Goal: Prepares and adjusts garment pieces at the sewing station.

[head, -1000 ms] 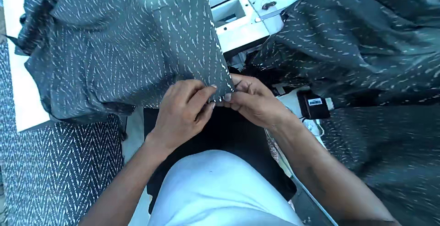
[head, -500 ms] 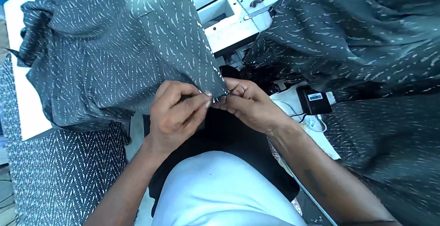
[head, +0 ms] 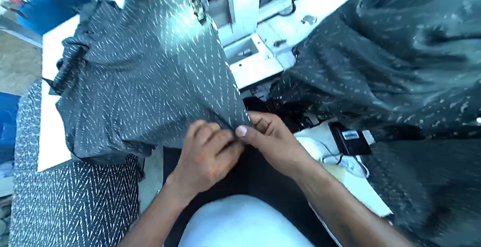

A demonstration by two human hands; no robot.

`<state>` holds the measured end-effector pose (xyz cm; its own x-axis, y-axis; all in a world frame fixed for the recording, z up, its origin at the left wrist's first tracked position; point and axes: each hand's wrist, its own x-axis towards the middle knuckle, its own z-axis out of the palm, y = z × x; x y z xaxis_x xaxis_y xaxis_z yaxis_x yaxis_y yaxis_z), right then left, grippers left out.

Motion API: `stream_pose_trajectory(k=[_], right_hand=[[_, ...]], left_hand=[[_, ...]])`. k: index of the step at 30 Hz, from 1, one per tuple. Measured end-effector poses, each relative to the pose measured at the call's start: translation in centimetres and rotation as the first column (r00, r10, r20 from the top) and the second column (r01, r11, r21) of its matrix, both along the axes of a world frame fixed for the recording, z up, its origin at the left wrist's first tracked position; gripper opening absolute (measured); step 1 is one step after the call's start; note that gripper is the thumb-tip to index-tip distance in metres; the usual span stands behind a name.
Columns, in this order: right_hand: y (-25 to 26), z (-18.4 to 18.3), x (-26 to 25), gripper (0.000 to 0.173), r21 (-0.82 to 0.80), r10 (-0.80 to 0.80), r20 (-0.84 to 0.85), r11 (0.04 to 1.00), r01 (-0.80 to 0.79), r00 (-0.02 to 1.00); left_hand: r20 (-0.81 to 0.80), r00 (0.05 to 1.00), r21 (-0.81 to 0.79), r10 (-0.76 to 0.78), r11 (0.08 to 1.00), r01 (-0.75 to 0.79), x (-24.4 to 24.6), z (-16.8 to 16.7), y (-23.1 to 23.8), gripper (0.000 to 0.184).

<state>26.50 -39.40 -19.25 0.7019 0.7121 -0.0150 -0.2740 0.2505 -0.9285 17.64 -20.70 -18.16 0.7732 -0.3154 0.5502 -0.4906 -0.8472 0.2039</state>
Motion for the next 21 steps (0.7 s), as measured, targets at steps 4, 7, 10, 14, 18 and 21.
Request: stream_pose_trajectory(k=[4,7,10,14,18,21], right_hand=[[0.5,0.2,1.3,0.014,0.238,0.137,-0.074,0.964,-0.116,0.988],[1.6,-2.2,2.2,0.012,0.005,0.07,-0.076,0.998,-0.07,0.995],[1.6,-3.5,1.9,0.017,-0.053,0.051,-0.196,0.997,-0.063,0.979],[0.6,-2.9,1.1,0.017,-0.017,0.059,-0.172,0.998,-0.063,0.983],[0.3,-3.1,1.1,0.021,-0.01,0.08,-0.118,0.997,-0.081,0.99],[0.5,-3.7,1.2,0.022,0.018,0.079,-0.135,0.997,-0.078,0.988]], left_hand=[[0.061,0.998,-0.345,-0.029,0.937,0.048,0.9,5.5,2.5,0.026],[-0.045,0.986,-0.399,0.162,0.901,-0.167,5.1,9.4,5.9,0.04],[-0.248,0.928,-0.16,0.278,0.933,-0.322,10.6,9.8,8.5,0.045],[-0.359,0.839,0.089,0.41,0.909,-0.406,14.0,7.4,10.4,0.054],[-0.312,0.816,0.114,0.487,0.871,-0.477,12.7,7.9,8.4,0.052],[-0.274,0.824,0.069,0.497,0.864,-0.498,10.7,7.4,6.0,0.05]])
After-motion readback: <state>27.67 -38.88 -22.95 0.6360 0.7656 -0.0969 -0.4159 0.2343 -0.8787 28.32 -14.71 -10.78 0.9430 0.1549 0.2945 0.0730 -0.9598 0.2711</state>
